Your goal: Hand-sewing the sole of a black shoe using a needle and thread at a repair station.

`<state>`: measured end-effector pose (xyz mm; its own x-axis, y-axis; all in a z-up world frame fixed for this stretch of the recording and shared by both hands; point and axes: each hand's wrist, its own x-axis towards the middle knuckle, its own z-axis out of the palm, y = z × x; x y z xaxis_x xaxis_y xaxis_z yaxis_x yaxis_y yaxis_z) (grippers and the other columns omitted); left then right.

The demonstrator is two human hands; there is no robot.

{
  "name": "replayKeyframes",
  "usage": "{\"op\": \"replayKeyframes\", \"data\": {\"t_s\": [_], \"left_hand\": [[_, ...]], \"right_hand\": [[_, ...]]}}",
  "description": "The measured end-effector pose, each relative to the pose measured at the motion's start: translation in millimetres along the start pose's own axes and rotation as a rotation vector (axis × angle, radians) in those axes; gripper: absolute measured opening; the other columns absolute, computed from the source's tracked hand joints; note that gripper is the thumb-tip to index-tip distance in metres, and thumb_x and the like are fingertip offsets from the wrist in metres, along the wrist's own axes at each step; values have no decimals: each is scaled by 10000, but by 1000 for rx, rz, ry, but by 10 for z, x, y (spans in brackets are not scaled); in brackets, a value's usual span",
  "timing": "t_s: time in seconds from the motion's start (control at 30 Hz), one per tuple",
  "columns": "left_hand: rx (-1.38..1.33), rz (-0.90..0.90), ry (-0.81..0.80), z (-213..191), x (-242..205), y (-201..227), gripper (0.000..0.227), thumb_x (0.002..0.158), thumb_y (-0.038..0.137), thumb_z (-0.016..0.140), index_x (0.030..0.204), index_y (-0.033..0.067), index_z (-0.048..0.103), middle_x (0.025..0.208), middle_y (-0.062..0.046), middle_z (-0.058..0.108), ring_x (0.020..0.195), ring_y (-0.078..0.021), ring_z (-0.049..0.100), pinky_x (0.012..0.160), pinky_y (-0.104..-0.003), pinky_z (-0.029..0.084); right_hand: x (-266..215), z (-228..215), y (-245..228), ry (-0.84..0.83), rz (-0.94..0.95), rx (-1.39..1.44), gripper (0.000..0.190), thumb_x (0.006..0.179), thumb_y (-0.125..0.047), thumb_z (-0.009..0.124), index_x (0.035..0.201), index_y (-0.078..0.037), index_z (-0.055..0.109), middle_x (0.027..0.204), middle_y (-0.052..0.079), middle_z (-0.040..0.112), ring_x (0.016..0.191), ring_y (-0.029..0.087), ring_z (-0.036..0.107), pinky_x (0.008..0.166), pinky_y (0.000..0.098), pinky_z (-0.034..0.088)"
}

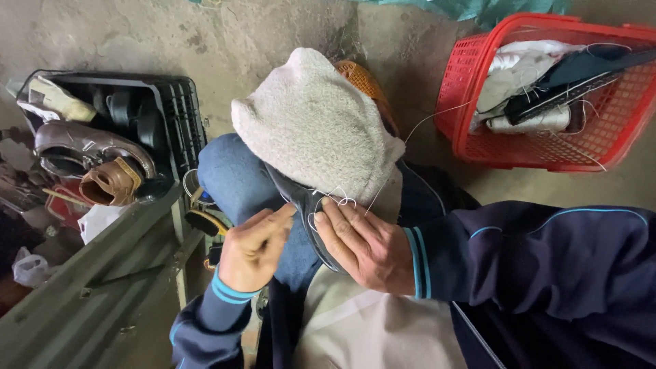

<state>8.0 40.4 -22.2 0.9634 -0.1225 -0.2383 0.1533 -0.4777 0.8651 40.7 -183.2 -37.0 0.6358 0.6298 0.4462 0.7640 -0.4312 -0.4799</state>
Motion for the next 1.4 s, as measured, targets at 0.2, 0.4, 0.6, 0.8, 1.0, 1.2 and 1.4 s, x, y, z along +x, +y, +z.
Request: {"op": "replayKeyframes", "data": {"t_s": [0.2, 0.4, 0.6, 0.8, 1.0, 1.2, 1.4], "left_hand": [[-144, 19, 35, 101, -104, -209, 335, 960, -23, 573, 1250, 10, 737, 659, -64, 669, 583, -173, 677, 551, -320, 590], [421, 77, 1, -70, -176, 95, 189, 1043, 162, 535, 1115, 69, 683, 932, -56, 709, 783, -292, 669, 737, -380, 528], [780, 93, 151, 241, -245, 133, 242, 891, 70, 502, 1069, 44, 663, 895, -95, 607, 731, -311, 532, 631, -426, 415], [534, 136, 165, 251, -224, -9, 211, 1062, 193, 529, 935, 54, 625, 768, -79, 528, 689, -300, 546, 637, -406, 472], [507, 184, 154, 195, -297, -86, 238, 1070, 199, 514, 1007, 20, 658, 793, -94, 578, 685, -304, 549, 643, -402, 467], [338, 195, 75, 150, -256, -61, 311, 1090, 228, 439, 1063, -18, 627, 988, -152, 685, 758, -328, 583, 747, -415, 504], [316, 155, 158, 166, -242, -107, 223, 1046, 219, 584, 994, 40, 708, 732, -96, 596, 691, -317, 641, 608, -399, 563]], "right_hand": [[24, -14, 0, -6, -26, 22, 339, 1091, -66, 386, 1184, 76, 679, 1155, 291, 687, 1036, 376, 721, 940, 412, 579], [28, -365, 305, -413, -64, 338, 788, 990, -660, 457, 1322, 36, 618, 1263, 208, 699, 1057, 361, 688, 856, 438, 572], [215, -801, 1251, -278, 117, -558, 320, 1066, -290, 882, 1055, -51, 670, 1380, 184, 680, 1014, 370, 596, 867, 447, 569], [408, -209, 466, -191, -101, -79, 305, 1042, -236, 733, 1282, -55, 684, 1448, 250, 554, 1375, 469, 474, 1101, 639, 473], [412, -184, 361, -292, -73, 326, 176, 1011, -64, 577, 865, -27, 668, 1312, 192, 655, 1296, 433, 555, 1082, 507, 467], [610, -628, 438, -646, 482, 1198, 162, 987, -179, 618, 877, -83, 686, 988, 71, 785, 909, 151, 754, 833, 271, 572], [367, -90, 401, -467, 367, 538, 154, 1008, -108, 621, 1103, -146, 736, 969, 21, 793, 846, 225, 782, 755, 374, 629]]}}
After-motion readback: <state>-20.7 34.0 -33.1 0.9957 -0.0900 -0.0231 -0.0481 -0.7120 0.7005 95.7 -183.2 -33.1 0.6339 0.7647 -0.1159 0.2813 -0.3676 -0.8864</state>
